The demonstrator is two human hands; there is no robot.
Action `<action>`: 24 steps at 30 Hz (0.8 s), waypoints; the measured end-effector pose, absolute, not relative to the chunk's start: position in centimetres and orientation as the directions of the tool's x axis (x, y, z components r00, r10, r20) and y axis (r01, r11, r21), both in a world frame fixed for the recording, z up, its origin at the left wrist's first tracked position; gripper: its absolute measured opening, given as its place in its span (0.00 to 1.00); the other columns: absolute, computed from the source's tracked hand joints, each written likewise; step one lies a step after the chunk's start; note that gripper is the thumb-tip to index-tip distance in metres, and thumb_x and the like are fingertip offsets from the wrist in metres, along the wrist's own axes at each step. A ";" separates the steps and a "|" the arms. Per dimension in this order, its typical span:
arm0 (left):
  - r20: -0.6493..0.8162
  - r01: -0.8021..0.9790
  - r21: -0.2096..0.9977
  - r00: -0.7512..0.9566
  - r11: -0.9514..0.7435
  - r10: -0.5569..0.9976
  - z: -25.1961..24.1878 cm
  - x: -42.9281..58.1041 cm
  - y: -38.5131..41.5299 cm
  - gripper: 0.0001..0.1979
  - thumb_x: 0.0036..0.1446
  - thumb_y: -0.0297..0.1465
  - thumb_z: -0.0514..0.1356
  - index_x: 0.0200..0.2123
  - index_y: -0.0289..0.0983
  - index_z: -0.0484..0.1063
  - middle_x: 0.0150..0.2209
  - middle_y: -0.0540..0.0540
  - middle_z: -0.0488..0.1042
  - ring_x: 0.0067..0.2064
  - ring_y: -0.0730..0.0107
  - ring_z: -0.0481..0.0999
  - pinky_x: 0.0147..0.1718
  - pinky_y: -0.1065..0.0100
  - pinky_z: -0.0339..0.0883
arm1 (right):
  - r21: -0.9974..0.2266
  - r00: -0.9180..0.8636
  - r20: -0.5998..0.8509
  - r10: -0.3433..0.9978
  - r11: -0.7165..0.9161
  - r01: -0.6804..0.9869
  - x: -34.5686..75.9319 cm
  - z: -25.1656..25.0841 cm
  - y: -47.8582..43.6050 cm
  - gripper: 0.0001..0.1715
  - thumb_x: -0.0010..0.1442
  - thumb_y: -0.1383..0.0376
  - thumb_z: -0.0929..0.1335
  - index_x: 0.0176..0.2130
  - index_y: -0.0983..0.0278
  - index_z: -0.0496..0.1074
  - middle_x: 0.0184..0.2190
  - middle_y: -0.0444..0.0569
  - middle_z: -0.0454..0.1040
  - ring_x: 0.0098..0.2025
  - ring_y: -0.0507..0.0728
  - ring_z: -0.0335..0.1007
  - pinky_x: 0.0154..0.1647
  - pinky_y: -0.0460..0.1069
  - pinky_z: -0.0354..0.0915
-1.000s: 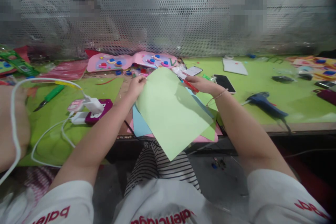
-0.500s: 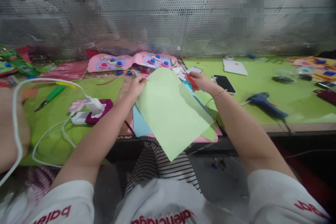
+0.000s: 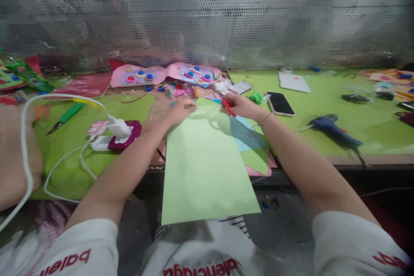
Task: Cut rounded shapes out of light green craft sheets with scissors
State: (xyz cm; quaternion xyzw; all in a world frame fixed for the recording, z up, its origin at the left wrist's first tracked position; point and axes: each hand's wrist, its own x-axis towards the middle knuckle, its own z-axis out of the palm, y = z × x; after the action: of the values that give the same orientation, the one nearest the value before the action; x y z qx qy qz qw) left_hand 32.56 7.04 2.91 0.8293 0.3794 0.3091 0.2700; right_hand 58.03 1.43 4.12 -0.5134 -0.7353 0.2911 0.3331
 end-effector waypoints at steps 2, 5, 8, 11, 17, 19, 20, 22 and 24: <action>0.311 0.458 0.681 0.526 -0.572 0.792 3.0 32.5 6.9 0.06 0.51 0.30 0.60 0.31 0.35 0.77 0.39 0.42 0.79 0.43 0.60 0.75 0.48 0.60 0.66 | -0.713 -0.277 0.203 0.939 0.336 0.616 57.9 3.8 1.5 0.23 0.45 0.52 0.74 0.30 0.64 0.65 0.26 0.44 0.66 0.28 0.52 0.60 0.28 0.47 0.57; 0.319 0.452 0.687 0.517 -0.569 0.795 3.0 32.4 6.8 0.05 0.51 0.30 0.61 0.30 0.36 0.76 0.39 0.42 0.78 0.43 0.59 0.75 0.48 0.59 0.65 | -0.681 -0.271 0.205 0.941 0.336 0.651 58.0 3.5 1.7 0.21 0.46 0.53 0.73 0.30 0.64 0.63 0.25 0.43 0.64 0.27 0.51 0.57 0.28 0.47 0.54; 0.317 0.439 0.721 0.480 -0.537 0.818 2.8 32.5 6.9 0.06 0.49 0.31 0.62 0.31 0.35 0.76 0.38 0.42 0.78 0.43 0.59 0.75 0.48 0.59 0.65 | -0.700 -0.223 0.235 0.946 0.324 0.636 58.3 3.3 2.0 0.22 0.45 0.54 0.73 0.28 0.63 0.61 0.23 0.41 0.61 0.26 0.50 0.54 0.27 0.47 0.53; 0.330 0.328 0.837 0.335 -0.438 0.883 2.6 32.5 7.3 0.11 0.46 0.31 0.65 0.35 0.35 0.74 0.39 0.42 0.77 0.42 0.63 0.75 0.46 0.62 0.66 | -0.728 -0.155 0.248 0.956 0.290 0.621 58.6 3.5 2.2 0.23 0.44 0.55 0.73 0.27 0.63 0.59 0.23 0.40 0.60 0.26 0.50 0.54 0.27 0.47 0.54; 0.009 -0.147 0.989 0.071 0.002 0.997 3.1 31.7 8.7 0.11 0.51 0.39 0.60 0.32 0.36 0.71 0.33 0.44 0.77 0.35 0.63 0.77 0.34 0.65 0.69 | -0.775 0.045 0.287 0.957 0.204 0.599 59.2 4.2 2.3 0.26 0.43 0.54 0.75 0.29 0.62 0.58 0.23 0.40 0.60 0.26 0.50 0.55 0.27 0.47 0.55; -0.003 -0.203 0.979 0.145 0.033 0.989 3.4 31.6 8.7 0.13 0.50 0.40 0.60 0.33 0.36 0.73 0.32 0.45 0.77 0.34 0.63 0.77 0.33 0.65 0.70 | -0.800 0.096 0.299 0.949 0.195 0.568 59.4 4.2 2.4 0.27 0.42 0.52 0.76 0.29 0.62 0.59 0.23 0.40 0.59 0.25 0.50 0.55 0.26 0.47 0.55; 0.019 -0.196 0.980 0.177 0.016 0.984 3.5 31.5 8.5 0.13 0.49 0.40 0.61 0.33 0.35 0.73 0.31 0.45 0.77 0.34 0.63 0.77 0.34 0.65 0.70 | -0.810 0.108 0.305 0.946 0.198 0.552 59.5 4.2 2.5 0.28 0.41 0.51 0.76 0.29 0.62 0.59 0.23 0.40 0.59 0.25 0.50 0.55 0.26 0.47 0.55; 0.061 -0.122 0.992 0.193 -0.038 0.979 3.5 31.6 8.2 0.13 0.44 0.36 0.65 0.33 0.35 0.75 0.29 0.46 0.77 0.33 0.63 0.77 0.33 0.65 0.70 | -0.826 0.103 0.316 0.943 0.220 0.519 59.6 4.0 2.7 0.29 0.40 0.51 0.76 0.30 0.62 0.60 0.24 0.40 0.60 0.25 0.50 0.56 0.27 0.47 0.56; 0.066 -0.016 0.998 0.161 -0.064 0.985 3.3 31.7 7.9 0.12 0.40 0.31 0.68 0.31 0.35 0.75 0.26 0.47 0.77 0.31 0.63 0.76 0.31 0.66 0.69 | -0.832 0.081 0.326 0.942 0.246 0.497 59.7 3.8 2.9 0.29 0.40 0.51 0.77 0.30 0.62 0.60 0.24 0.40 0.60 0.25 0.49 0.56 0.28 0.48 0.57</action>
State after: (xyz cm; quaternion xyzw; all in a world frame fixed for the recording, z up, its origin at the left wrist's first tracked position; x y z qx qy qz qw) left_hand 31.69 7.88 3.32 0.5522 0.4386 0.4765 0.5250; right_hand 59.71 2.86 3.80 -0.5664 -0.6350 0.2376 0.4685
